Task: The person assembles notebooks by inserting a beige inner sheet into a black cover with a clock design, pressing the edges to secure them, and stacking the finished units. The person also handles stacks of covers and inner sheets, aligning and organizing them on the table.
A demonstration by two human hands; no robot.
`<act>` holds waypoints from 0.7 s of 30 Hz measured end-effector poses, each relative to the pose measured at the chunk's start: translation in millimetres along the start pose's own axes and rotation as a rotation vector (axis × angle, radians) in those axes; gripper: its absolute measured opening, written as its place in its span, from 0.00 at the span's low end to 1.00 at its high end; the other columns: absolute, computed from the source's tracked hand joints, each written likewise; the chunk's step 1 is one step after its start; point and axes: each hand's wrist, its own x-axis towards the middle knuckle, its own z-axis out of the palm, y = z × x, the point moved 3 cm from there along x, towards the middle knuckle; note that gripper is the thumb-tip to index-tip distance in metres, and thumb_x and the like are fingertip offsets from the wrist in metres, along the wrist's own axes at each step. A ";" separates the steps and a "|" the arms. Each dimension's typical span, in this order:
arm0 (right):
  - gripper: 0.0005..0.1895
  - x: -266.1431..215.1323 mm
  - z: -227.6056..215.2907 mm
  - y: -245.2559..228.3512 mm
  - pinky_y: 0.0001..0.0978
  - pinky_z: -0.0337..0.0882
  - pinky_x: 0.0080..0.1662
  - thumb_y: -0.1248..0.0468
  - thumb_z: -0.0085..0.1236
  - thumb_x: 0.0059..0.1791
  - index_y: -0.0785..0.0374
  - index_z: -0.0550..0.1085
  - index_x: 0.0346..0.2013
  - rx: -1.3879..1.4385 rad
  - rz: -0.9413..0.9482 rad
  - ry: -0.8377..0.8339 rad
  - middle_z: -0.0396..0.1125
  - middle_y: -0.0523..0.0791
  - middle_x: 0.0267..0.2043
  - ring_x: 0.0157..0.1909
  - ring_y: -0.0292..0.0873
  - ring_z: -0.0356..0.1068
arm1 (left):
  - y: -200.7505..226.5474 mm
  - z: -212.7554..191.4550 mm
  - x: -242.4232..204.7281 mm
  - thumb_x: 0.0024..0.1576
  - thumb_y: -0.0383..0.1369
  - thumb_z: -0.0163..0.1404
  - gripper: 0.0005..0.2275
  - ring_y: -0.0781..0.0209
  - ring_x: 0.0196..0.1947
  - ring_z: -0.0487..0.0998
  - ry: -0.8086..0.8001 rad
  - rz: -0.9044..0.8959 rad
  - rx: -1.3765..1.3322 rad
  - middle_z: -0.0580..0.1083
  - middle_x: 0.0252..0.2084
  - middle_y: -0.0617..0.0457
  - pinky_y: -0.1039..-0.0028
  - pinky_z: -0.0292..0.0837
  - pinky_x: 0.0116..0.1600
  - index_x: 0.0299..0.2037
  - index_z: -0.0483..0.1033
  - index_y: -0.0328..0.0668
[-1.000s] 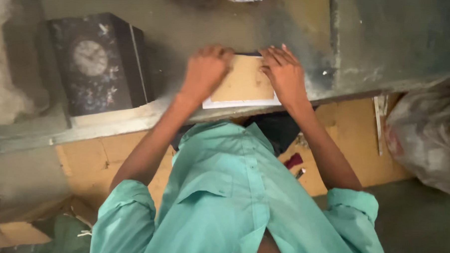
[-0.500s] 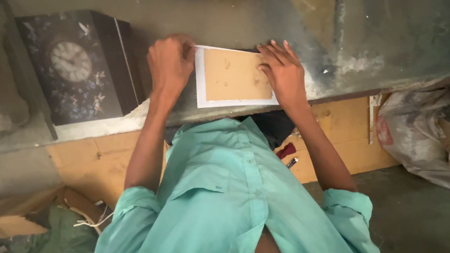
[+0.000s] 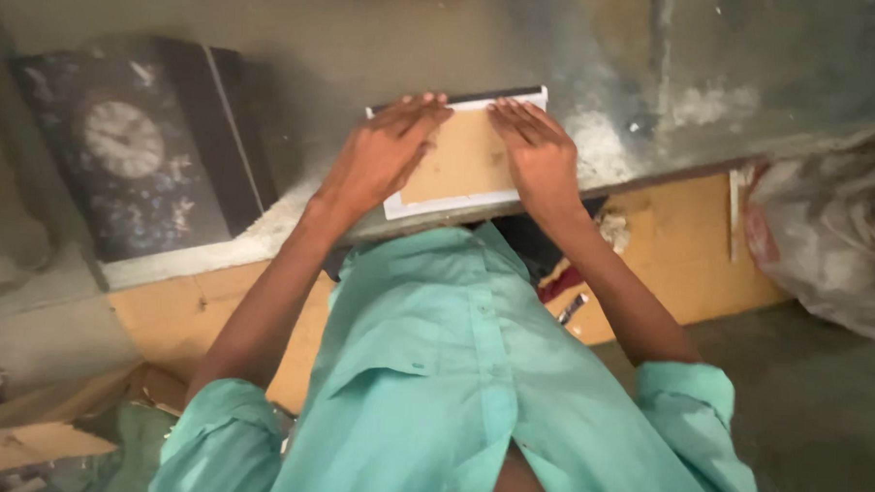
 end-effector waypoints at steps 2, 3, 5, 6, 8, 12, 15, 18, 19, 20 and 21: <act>0.20 -2.6 -1.6 -3.3 0.41 0.65 0.71 0.68 0.58 0.51 0.62 0.75 0.59 0.060 0.002 -0.003 0.71 0.48 0.62 0.66 0.46 0.68 | 2.2 11.6 -9.7 0.62 0.25 0.51 0.20 0.46 0.67 0.70 0.027 -0.003 0.051 0.70 0.68 0.43 0.61 0.64 0.72 0.66 0.68 0.39; 0.20 1.6 -3.3 -5.4 0.43 0.65 0.69 0.66 0.60 0.51 0.63 0.75 0.58 0.069 -0.033 0.031 0.70 0.48 0.60 0.65 0.49 0.67 | -0.4 13.2 -9.9 0.61 0.24 0.51 0.20 0.46 0.67 0.70 0.046 0.001 0.088 0.70 0.67 0.42 0.61 0.64 0.71 0.65 0.68 0.37; 0.23 8.1 -2.6 -13.4 0.46 0.64 0.67 0.63 0.61 0.50 0.67 0.74 0.59 0.068 -0.130 0.043 0.69 0.51 0.61 0.64 0.53 0.66 | -1.7 17.4 -12.6 0.57 0.20 0.50 0.22 0.45 0.66 0.71 0.081 -0.004 0.080 0.71 0.66 0.41 0.61 0.65 0.71 0.64 0.71 0.36; 0.25 7.8 -1.0 -18.1 0.46 0.64 0.67 0.62 0.60 0.50 0.69 0.73 0.60 0.058 -0.193 0.021 0.68 0.52 0.63 0.66 0.53 0.66 | -1.5 20.2 -14.3 0.54 0.18 0.50 0.24 0.45 0.65 0.72 0.096 -0.010 0.074 0.72 0.65 0.40 0.61 0.65 0.72 0.63 0.72 0.36; 0.27 3.0 4.4 -26.5 0.44 0.63 0.69 0.63 0.59 0.51 0.69 0.71 0.64 0.038 -0.227 -0.034 0.66 0.51 0.67 0.69 0.51 0.65 | 1.9 26.1 -18.3 0.53 0.17 0.50 0.22 0.46 0.65 0.73 0.137 -0.010 0.057 0.74 0.63 0.42 0.62 0.66 0.73 0.60 0.73 0.36; 0.23 -6.9 13.8 -33.3 0.36 0.60 0.75 0.63 0.56 0.59 0.58 0.68 0.69 0.105 -0.047 -0.156 0.64 0.42 0.71 0.75 0.42 0.61 | 6.4 34.3 -20.5 0.50 0.16 0.49 0.20 0.45 0.61 0.75 0.146 -0.060 0.088 0.76 0.59 0.40 0.62 0.69 0.67 0.55 0.77 0.35; 0.33 -1.5 11.8 -32.5 0.43 0.52 0.76 0.54 0.55 0.57 0.64 0.58 0.73 0.010 -0.096 -0.187 0.55 0.48 0.76 0.78 0.47 0.52 | 3.4 31.4 -16.8 0.50 0.18 0.51 0.19 0.44 0.59 0.77 0.191 -0.052 0.061 0.76 0.56 0.42 0.62 0.72 0.68 0.53 0.76 0.36; 0.45 -11.0 5.4 -32.5 0.50 0.45 0.76 0.42 0.51 0.56 0.69 0.52 0.76 -0.136 -0.051 -0.232 0.49 0.52 0.79 0.80 0.50 0.48 | 9.0 33.2 -28.5 0.51 0.19 0.53 0.19 0.41 0.58 0.77 0.173 -0.066 0.077 0.76 0.57 0.40 0.60 0.73 0.61 0.55 0.75 0.36; 0.48 -8.8 3.1 -30.5 0.51 0.43 0.76 0.38 0.49 0.57 0.70 0.50 0.77 -0.182 -0.006 -0.235 0.48 0.52 0.79 0.80 0.50 0.47 | 10.2 32.0 -27.2 0.52 0.21 0.53 0.18 0.41 0.57 0.77 0.153 -0.093 0.091 0.76 0.56 0.40 0.59 0.73 0.59 0.54 0.76 0.36; 0.51 -9.4 -2.5 -29.0 0.52 0.41 0.75 0.35 0.48 0.55 0.72 0.50 0.76 -0.186 0.057 -0.215 0.47 0.54 0.78 0.79 0.52 0.47 | 14.0 30.8 -24.6 0.52 0.23 0.54 0.17 0.40 0.56 0.77 0.134 -0.120 0.105 0.77 0.56 0.40 0.59 0.73 0.57 0.53 0.76 0.36; 0.55 -6.5 -7.8 -25.1 0.53 0.39 0.75 0.31 0.48 0.53 0.74 0.49 0.75 -0.192 0.112 -0.190 0.47 0.56 0.78 0.79 0.53 0.46 | 16.8 28.3 -19.1 0.53 0.25 0.55 0.16 0.40 0.55 0.77 0.123 -0.147 0.123 0.77 0.55 0.40 0.58 0.73 0.55 0.52 0.76 0.36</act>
